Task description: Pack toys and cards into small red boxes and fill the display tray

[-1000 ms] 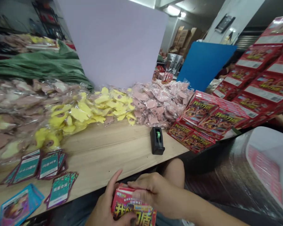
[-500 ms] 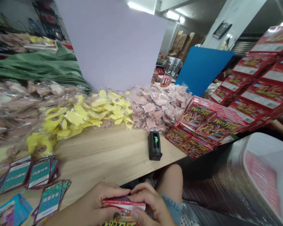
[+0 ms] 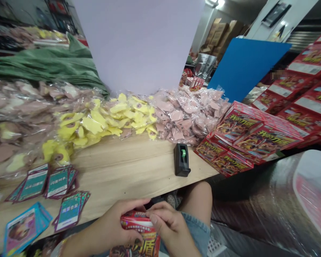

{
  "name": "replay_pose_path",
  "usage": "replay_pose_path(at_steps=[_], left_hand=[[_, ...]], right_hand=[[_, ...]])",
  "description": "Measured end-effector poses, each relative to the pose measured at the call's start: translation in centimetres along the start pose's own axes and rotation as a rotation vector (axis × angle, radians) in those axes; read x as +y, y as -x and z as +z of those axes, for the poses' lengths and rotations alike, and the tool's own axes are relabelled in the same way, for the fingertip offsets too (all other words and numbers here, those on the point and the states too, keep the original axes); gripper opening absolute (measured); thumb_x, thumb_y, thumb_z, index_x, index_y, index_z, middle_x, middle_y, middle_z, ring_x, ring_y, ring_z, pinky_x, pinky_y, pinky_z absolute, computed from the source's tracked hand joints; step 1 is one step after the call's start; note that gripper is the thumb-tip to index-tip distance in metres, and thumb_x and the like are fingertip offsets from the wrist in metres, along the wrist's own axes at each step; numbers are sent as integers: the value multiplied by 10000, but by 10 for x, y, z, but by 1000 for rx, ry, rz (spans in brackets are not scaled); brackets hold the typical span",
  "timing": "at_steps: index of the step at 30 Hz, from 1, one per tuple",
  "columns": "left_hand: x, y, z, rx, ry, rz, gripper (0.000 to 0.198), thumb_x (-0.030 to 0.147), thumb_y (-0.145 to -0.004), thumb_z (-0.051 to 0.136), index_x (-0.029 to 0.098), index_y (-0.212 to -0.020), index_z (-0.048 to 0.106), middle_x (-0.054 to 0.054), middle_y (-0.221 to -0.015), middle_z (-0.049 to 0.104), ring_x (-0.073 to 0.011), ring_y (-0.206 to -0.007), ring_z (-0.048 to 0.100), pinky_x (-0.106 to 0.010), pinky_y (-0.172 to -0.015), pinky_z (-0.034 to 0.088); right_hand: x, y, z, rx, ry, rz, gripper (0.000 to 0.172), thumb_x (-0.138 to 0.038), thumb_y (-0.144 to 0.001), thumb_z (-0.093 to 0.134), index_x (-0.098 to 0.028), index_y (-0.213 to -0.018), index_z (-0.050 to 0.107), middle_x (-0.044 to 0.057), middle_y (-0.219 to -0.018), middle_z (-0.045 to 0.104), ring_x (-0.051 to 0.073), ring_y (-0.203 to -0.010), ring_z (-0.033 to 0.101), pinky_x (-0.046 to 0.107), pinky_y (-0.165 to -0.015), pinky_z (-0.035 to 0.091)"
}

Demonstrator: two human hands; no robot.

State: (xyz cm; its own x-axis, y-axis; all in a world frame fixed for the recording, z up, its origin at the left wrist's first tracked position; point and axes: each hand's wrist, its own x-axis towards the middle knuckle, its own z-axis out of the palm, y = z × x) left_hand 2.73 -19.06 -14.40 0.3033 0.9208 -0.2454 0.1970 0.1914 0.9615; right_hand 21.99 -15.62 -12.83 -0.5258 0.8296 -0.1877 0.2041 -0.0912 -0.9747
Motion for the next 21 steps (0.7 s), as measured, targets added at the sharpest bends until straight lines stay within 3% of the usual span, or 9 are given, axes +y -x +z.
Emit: replay_pose_path(at_steps=[3, 8, 10, 12, 16, 21], left_hand=[[-2, 1, 5, 16, 59, 1, 742, 230, -567, 779, 226, -1248, 484, -38, -1104, 597, -196, -966, 574, -295, -881, 449], [-11, 3, 20, 249, 244, -55, 726, 189, -553, 761, 164, -1217, 469, -86, -1116, 552, -210, -924, 586, -303, -812, 482], [-13, 4, 20, 234, 273, -52, 673, 196, -549, 767, 157, -1168, 505, -84, -1095, 566, -212, -914, 589, -305, -804, 482], [-12, 5, 17, 173, 260, -44, 600, 209, -550, 779, 155, -1104, 557, -70, -1046, 601, -212, -927, 585, -304, -828, 466], [-8, 4, 11, 84, 242, -36, 557, 207, -552, 787, 164, -1070, 586, -44, -979, 630, -190, -880, 588, -277, -779, 466], [-6, 0, 16, 136, 226, 4, 597, 226, -540, 789, 162, -1090, 567, -32, -941, 611, -170, -824, 576, -253, -732, 455]], right_hand=[[1, -7, -1, -12, -79, 101, 284, -488, -732, 616, -236, -759, 742, 71, -849, 615, 183, -783, 583, 296, -697, 465], [-2, -3, 6, 30, 59, 27, 311, -492, -772, 568, -234, -774, 741, 79, -839, 624, 198, -812, 579, 325, -754, 447], [-2, 3, 6, -21, 30, 30, 299, -474, -796, 548, -245, -843, 734, 85, -925, 622, 208, -907, 575, 330, -824, 430], [-2, 8, 2, -68, -149, 118, 280, -466, -784, 571, -268, -923, 713, 78, -1014, 619, 215, -986, 565, 341, -871, 418], [-1, 11, -8, -49, -474, 322, 220, -412, -718, 670, -275, -889, 696, 61, -1003, 659, 198, -892, 613, 330, -767, 468], [-6, 11, -11, -12, -295, 170, 197, -415, -694, 692, -233, -764, 715, 76, -961, 680, 201, -894, 611, 317, -775, 473]])
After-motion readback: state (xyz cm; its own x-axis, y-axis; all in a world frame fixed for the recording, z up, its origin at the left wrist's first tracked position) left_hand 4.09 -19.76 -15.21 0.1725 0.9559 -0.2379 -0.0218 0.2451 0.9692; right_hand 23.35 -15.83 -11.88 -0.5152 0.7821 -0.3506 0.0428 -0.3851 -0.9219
